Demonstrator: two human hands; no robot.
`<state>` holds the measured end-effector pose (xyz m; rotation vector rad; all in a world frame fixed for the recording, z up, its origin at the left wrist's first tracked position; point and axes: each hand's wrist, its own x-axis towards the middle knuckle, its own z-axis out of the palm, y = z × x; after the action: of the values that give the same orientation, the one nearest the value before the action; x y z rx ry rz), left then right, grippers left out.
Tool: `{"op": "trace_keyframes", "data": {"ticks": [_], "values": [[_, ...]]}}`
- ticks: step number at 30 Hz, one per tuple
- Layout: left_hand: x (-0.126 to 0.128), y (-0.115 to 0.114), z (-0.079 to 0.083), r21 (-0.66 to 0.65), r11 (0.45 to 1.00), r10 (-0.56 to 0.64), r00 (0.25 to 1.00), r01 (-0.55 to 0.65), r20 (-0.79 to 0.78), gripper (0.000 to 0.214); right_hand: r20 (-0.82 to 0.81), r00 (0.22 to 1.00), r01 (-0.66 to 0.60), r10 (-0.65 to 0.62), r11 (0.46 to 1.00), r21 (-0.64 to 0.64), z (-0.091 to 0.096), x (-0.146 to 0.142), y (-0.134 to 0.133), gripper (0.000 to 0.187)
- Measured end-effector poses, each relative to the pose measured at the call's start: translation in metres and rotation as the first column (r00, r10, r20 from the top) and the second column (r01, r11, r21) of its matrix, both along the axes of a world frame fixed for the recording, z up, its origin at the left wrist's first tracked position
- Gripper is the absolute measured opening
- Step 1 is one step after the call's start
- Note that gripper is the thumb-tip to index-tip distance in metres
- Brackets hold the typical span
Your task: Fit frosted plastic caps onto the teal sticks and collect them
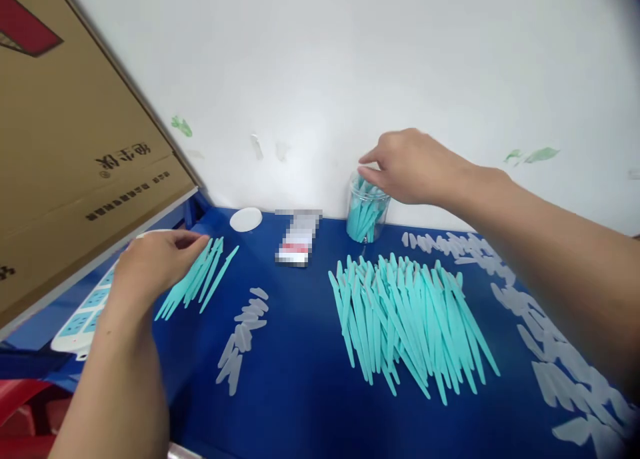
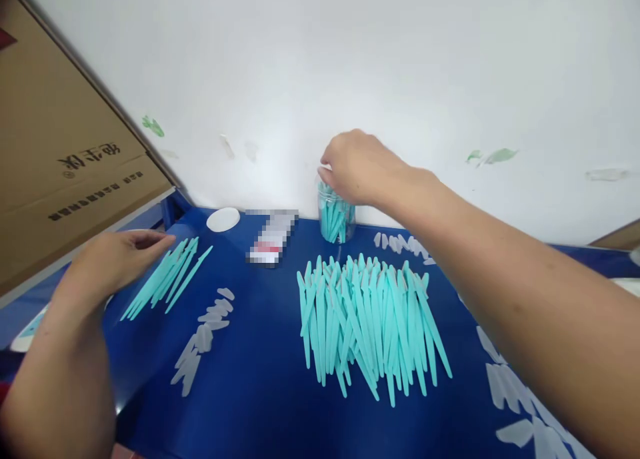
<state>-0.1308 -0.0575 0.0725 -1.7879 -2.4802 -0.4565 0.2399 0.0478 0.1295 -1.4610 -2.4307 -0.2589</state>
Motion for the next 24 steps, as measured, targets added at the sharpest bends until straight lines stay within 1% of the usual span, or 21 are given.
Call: {"op": "trace_keyframes", "data": {"ticks": [1,2,3,4,5,6,7,8,10,12,14,16,19,22,24], "values": [[-0.007,-0.001,-0.004,-0.061,0.998,0.009,0.999,-0.011,-0.032,0.038,-0.059,0.998,-0.016,0.019,0.999,0.049,-0.002,-0.004,-0.016,0.026],[-0.011,-0.002,-0.009,-0.124,0.992,0.007,0.999,-0.013,-0.051,0.037,-0.103,0.993,-0.047,0.054,0.996,0.07,-0.005,-0.012,-0.035,0.028],[-0.014,-0.002,-0.015,-0.188,0.982,-0.006,0.998,-0.005,-0.059,0.038,-0.099,0.987,-0.126,0.125,0.992,0.001,-0.012,-0.021,-0.053,0.027],[-0.015,-0.002,-0.021,-0.252,0.968,-0.028,0.998,0.012,-0.058,0.04,-0.083,0.973,-0.222,0.213,0.968,-0.118,-0.02,-0.033,-0.072,0.027],[-0.014,-0.001,-0.028,-0.311,0.95,-0.051,0.997,0.032,-0.052,0.042,-0.073,0.952,-0.308,0.299,0.918,-0.251,-0.032,-0.045,-0.088,0.028],[-0.014,0.001,-0.034,-0.361,0.932,-0.062,0.997,0.04,-0.05,0.042,-0.065,0.918,-0.386,0.39,0.846,-0.368,-0.045,-0.058,-0.103,0.029],[-0.013,0.003,-0.039,-0.398,0.916,-0.062,0.997,0.036,-0.053,0.04,-0.068,0.891,-0.432,0.448,0.793,-0.43,-0.059,-0.071,-0.114,0.026],[-0.012,0.005,-0.044,-0.426,0.904,-0.055,0.997,0.025,-0.059,0.039,-0.079,0.87,-0.466,0.486,0.759,-0.454,-0.073,-0.082,-0.123,0.02],[-0.011,0.009,-0.051,-0.45,0.893,-0.029,0.997,-0.007,-0.073,0.037,-0.097,0.838,-0.515,0.537,0.719,-0.466,-0.097,-0.102,-0.132,0.012],[-0.011,0.011,-0.055,-0.448,0.894,-0.025,0.997,-0.008,-0.068,0.036,-0.107,0.815,-0.548,0.569,0.699,-0.46,-0.114,-0.115,-0.133,0.012],[-0.01,0.011,-0.056,-0.438,0.899,-0.055,0.998,0.035,-0.035,0.034,-0.103,0.802,-0.562,0.588,0.687,-0.461,-0.123,-0.124,-0.131,0.014],[-0.01,0.009,-0.056,-0.413,0.904,-0.109,0.994,0.108,0.021,0.029,-0.088,0.8,-0.56,0.594,0.686,-0.464,-0.125,-0.129,-0.129,0.014],[-0.006,0.003,-0.054,-0.342,0.917,-0.179,0.977,0.208,0.114,0.026,-0.068,0.799,-0.558,0.597,0.696,-0.452,-0.126,-0.131,-0.132,0.017],[0.003,-0.004,-0.048,-0.246,0.933,-0.22,0.957,0.263,0.19,0.029,-0.057,0.796,-0.565,0.603,0.706,-0.427,-0.127,-0.127,-0.137,0.023],[0.012,-0.008,-0.042,-0.175,0.935,-0.26,0.933,0.308,0.249,0.033,-0.058,0.805,-0.558,0.59,0.722,-0.409,-0.127,-0.121,-0.139,0.024]]}}
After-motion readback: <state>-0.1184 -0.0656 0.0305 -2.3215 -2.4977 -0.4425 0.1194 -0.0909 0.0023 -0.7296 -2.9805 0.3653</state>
